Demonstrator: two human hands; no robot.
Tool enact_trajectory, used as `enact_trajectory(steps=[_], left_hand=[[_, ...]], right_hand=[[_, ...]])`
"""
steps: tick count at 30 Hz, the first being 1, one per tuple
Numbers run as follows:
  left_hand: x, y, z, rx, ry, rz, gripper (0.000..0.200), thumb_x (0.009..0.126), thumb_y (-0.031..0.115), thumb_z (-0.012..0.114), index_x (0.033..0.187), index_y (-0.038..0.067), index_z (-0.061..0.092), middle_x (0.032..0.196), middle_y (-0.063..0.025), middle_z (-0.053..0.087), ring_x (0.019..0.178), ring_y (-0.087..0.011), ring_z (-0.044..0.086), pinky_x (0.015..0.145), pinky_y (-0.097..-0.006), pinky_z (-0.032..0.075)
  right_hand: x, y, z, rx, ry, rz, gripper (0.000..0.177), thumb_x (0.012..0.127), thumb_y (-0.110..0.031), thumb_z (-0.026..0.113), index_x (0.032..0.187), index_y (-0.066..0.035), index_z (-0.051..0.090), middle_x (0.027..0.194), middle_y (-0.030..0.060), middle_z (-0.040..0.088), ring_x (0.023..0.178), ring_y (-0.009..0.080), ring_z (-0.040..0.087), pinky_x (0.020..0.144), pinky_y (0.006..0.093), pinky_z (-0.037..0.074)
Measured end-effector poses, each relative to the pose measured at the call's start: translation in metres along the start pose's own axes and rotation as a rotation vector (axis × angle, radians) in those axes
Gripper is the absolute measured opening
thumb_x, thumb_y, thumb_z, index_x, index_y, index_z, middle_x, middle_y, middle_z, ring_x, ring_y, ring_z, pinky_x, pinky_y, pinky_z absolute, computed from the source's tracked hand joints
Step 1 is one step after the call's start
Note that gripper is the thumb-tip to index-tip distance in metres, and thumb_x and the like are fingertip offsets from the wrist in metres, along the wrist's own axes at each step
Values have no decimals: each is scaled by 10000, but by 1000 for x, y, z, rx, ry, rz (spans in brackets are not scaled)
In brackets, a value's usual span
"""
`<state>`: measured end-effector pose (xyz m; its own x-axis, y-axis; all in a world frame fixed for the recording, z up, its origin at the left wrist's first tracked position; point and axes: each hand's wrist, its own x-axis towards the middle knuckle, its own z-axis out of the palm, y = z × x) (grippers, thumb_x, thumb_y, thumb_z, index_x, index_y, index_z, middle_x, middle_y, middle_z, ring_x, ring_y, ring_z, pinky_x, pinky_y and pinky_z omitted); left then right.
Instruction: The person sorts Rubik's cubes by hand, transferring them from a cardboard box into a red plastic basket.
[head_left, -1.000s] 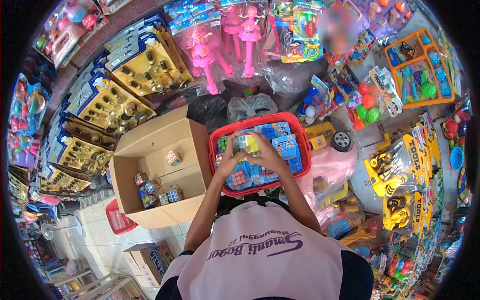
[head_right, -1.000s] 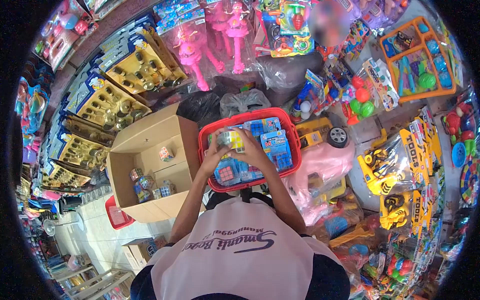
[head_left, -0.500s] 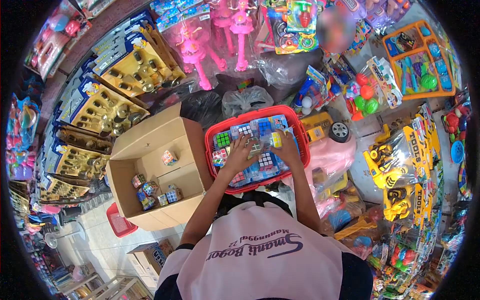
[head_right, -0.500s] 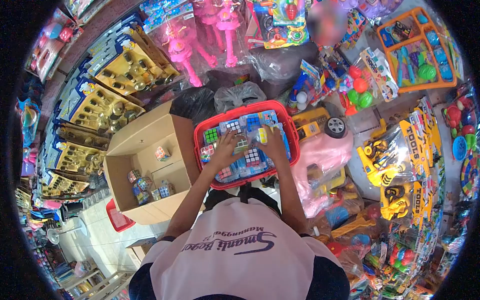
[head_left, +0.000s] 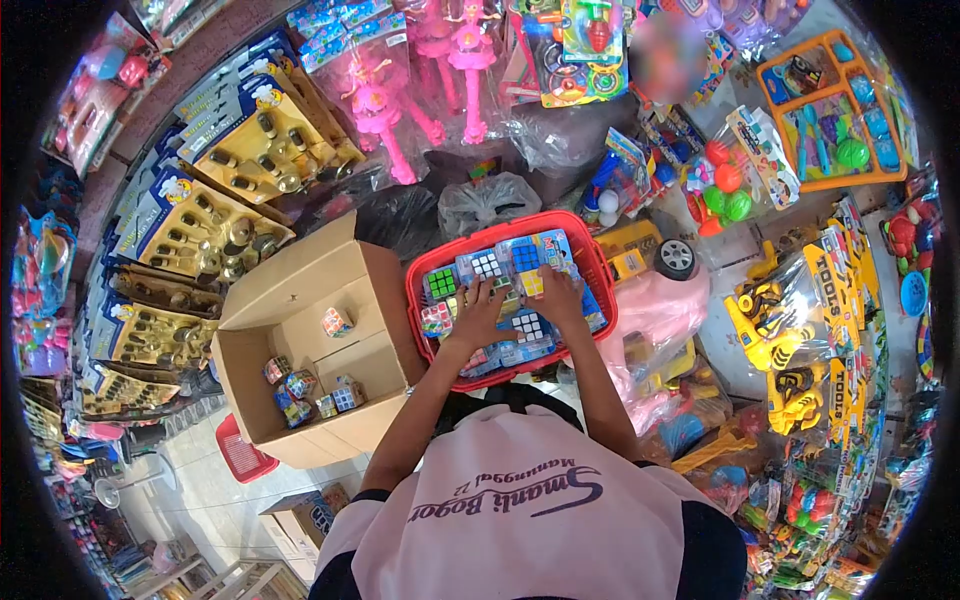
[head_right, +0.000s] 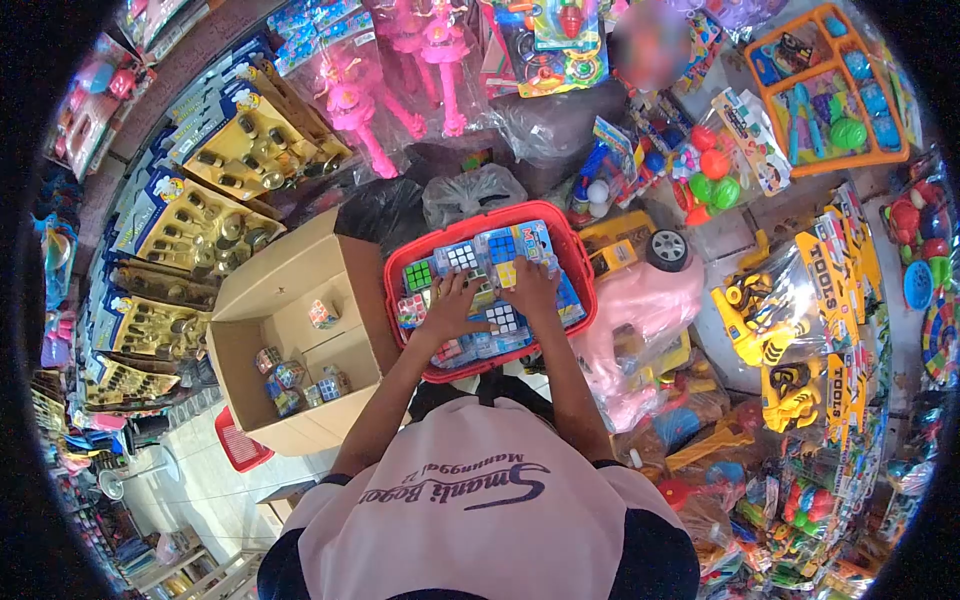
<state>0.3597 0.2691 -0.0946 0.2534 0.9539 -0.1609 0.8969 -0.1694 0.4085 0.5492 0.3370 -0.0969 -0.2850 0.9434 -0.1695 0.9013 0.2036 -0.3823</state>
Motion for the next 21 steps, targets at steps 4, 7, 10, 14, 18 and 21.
enact_trajectory(steps=[4, 7, 10, 14, 18, 21], left_hand=[[0, -2, 1, 3, -3, -5, 1002, 621, 715, 667, 1406, 179, 350, 1459, -212, 280, 1382, -444, 173, 1092, -612, 109], [0, -1, 2, -5, -7, 0, 986, 642, 698, 665, 1428, 209, 323, 1471, -210, 263, 1390, -443, 151, 1083, -632, 94], [0, 3, -3, -18, -42, 32, 962, 674, 674, 655, 1456, 255, 282, 1502, -186, 227, 1401, -441, 119, 1069, -660, 71], [6, 6, -8, -12, -149, 98, 925, 711, 646, 638, 1473, 291, 252, 1541, -138, 172, 1412, -433, 89, 1059, -683, 41], [10, 13, -14, -11, -226, 82, 887, 726, 633, 628, 1465, 289, 278, 1553, -124, 148, 1416, -424, 83, 1060, -687, 29], [10, 12, -9, 6, -184, 90, 836, 754, 626, 603, 1449, 255, 321, 1537, -133, 191, 1414, -420, 100, 1063, -680, 40]], right_hand=[[-19, 11, -8, -105, 87, 1, 708, 680, -482, 734, 1280, -216, 468, 1332, 142, 455, 1256, 394, 393, 905, 736, 276], [-29, 27, -8, 63, 58, 91, 703, 684, -441, 732, 1300, -232, 464, 1380, 139, 393, 1235, 388, 406, 914, 717, 296], [-37, 41, 0, 30, -19, 92, 628, 692, -360, 723, 1260, -205, 505, 1326, 130, 445, 1196, 393, 429, 948, 637, 343], [-41, 62, 13, 148, 82, -140, 533, 693, -253, 707, 1192, -161, 545, 1243, 128, 502, 1158, 363, 468, 959, 501, 402], [-37, 69, 4, 276, 12, -257, 478, 703, -195, 701, 1153, -128, 554, 1198, 146, 522, 1145, 346, 489, 954, 467, 413], [-42, 65, -6, 487, 56, -255, 450, 717, -179, 702, 1137, -106, 556, 1188, 157, 521, 1135, 354, 493, 958, 460, 404]])
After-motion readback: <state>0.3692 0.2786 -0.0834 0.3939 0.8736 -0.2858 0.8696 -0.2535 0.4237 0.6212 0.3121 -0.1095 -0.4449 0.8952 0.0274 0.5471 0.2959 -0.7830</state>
